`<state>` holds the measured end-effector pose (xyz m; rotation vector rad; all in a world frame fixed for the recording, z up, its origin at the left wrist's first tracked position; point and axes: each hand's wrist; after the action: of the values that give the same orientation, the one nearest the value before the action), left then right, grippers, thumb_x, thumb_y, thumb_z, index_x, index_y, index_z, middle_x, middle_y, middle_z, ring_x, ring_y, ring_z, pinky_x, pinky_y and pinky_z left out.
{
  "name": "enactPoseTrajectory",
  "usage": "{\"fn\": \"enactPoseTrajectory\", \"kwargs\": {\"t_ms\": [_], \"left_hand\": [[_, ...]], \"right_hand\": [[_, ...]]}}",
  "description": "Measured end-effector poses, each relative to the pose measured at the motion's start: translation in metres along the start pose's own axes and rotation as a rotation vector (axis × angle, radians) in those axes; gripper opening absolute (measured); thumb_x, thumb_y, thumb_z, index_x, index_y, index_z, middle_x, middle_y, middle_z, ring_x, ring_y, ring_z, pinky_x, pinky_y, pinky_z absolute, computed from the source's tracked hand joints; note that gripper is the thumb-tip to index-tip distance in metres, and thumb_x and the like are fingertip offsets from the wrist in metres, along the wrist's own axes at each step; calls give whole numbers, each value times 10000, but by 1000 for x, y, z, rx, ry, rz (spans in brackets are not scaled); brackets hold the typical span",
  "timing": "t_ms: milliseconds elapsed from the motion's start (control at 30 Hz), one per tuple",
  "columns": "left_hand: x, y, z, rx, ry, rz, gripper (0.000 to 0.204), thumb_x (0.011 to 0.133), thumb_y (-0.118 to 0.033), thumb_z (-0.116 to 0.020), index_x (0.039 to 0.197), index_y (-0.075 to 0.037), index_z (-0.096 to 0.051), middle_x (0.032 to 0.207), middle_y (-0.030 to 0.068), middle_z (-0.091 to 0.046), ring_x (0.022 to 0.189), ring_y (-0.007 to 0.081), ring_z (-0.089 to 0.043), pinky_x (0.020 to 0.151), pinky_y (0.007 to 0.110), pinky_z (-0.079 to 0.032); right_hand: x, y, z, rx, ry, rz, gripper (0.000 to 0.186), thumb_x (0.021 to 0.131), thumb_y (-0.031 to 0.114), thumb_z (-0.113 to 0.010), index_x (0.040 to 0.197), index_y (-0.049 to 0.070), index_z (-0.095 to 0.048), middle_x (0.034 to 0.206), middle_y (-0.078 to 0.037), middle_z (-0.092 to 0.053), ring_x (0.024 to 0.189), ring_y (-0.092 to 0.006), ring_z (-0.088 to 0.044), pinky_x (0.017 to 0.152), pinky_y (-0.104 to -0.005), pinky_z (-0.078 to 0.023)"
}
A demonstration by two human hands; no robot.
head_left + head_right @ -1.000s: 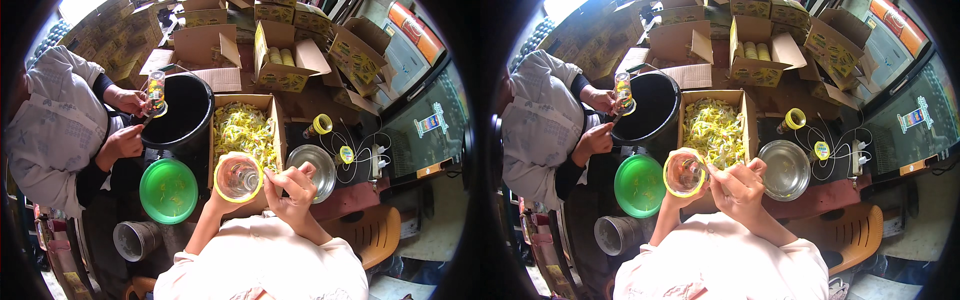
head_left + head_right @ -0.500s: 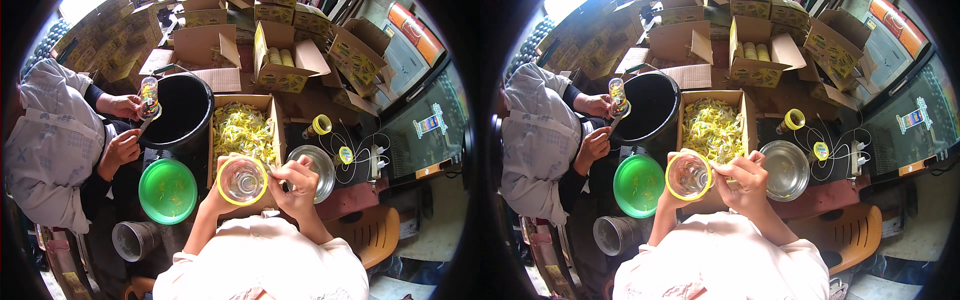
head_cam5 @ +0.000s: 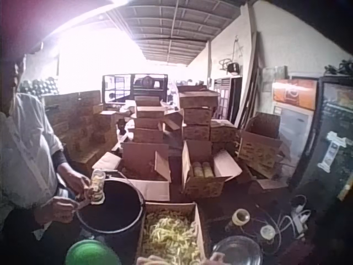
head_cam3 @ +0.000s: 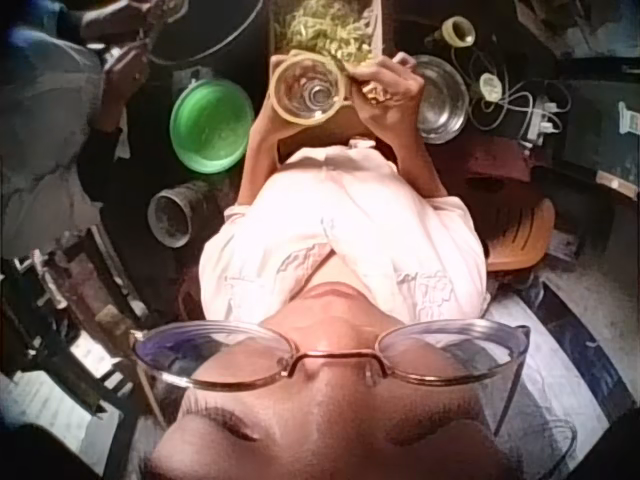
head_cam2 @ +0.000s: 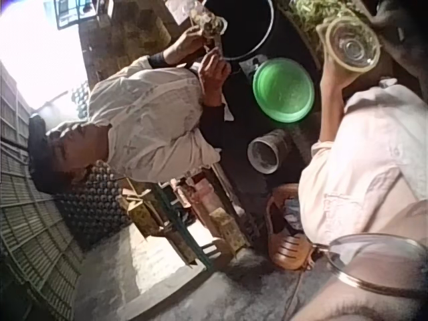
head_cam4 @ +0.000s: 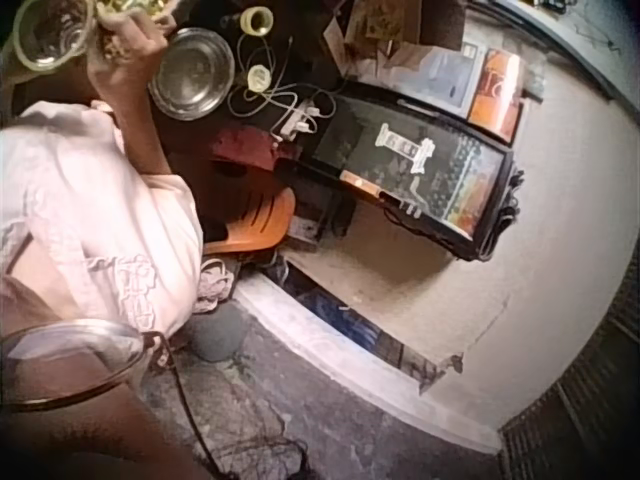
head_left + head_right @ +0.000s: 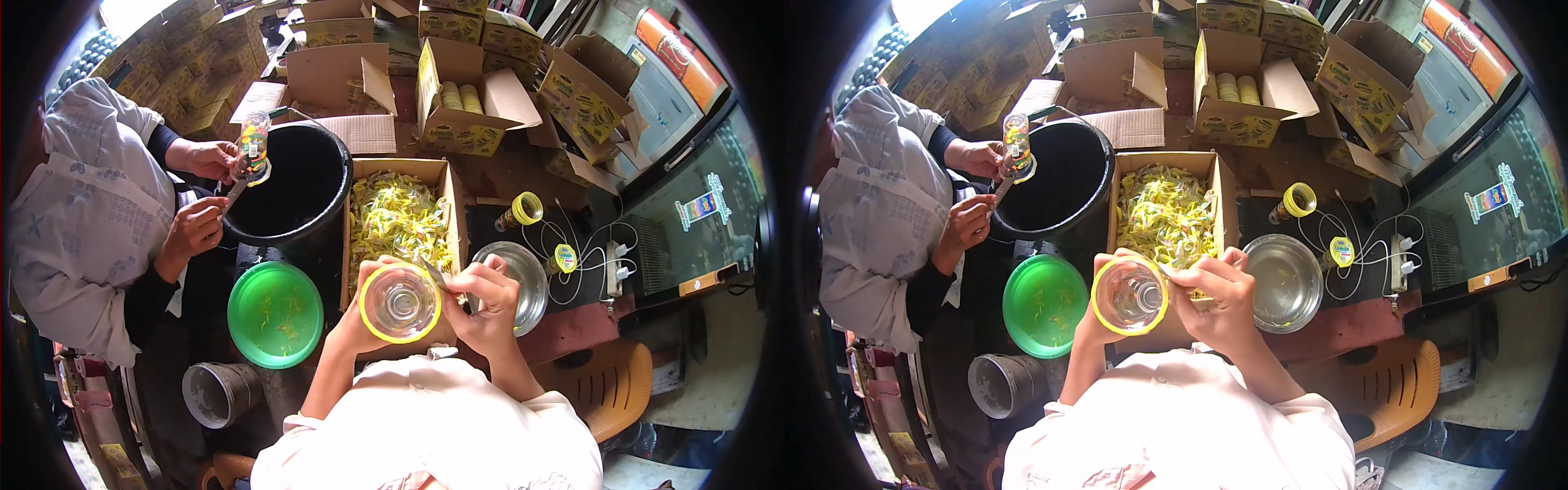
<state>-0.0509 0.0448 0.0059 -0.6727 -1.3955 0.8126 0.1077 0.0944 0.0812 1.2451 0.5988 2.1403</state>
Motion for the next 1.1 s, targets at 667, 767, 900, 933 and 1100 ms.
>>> {"fn": "enactPoseTrajectory", "kwargs": {"t_ms": [667,767,900,933,1100], "left_hand": [[-18,-16,-23,-211,84,41,707,507,-128,-812,1084,-47,-411,1040,88,-393,1007,202,-433,837,313,-394],[-23,-19,-34,-293,-48,89,729,506,-124,-812,1097,-53,-391,1023,88,-390,995,203,-433,831,323,-398],[-27,-6,-34,-245,-58,27,714,488,-103,-822,1076,-57,-419,1008,71,-397,969,202,-442,799,304,-414],[-28,-8,-36,-287,-103,15,696,478,-109,-828,1059,-63,-447,1014,65,-400,975,206,-448,799,309,-415],[-34,-21,-40,-150,-128,144,689,514,-179,-820,1069,-61,-430,1035,38,-391,961,146,-452,785,283,-422]], "right_hand": [[-33,3,10,3,3,35,156,573,-14,-649,685,91,-619,566,2,-557,503,-117,-473,606,-262,-268],[-38,3,8,9,-31,38,161,601,18,-674,723,116,-637,556,22,-555,495,-103,-493,598,-258,-262],[-43,6,9,-3,-90,11,161,613,27,-685,736,121,-641,563,29,-560,490,-91,-490,598,-257,-259],[-44,7,10,-1,-88,10,161,613,27,-685,736,121,-641,563,29,-560,490,-91,-490,598,-257,-259],[-49,12,11,-71,-127,93,194,612,18,-683,767,129,-647,576,40,-554,495,-85,-477,603,-261,-259]]}}
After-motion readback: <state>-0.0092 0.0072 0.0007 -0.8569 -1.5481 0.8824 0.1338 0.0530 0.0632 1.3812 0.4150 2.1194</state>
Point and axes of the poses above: each hand's wrist, its own x-axis towards the middle knuckle, its own z-axis out of the back of the hand, y = z × x
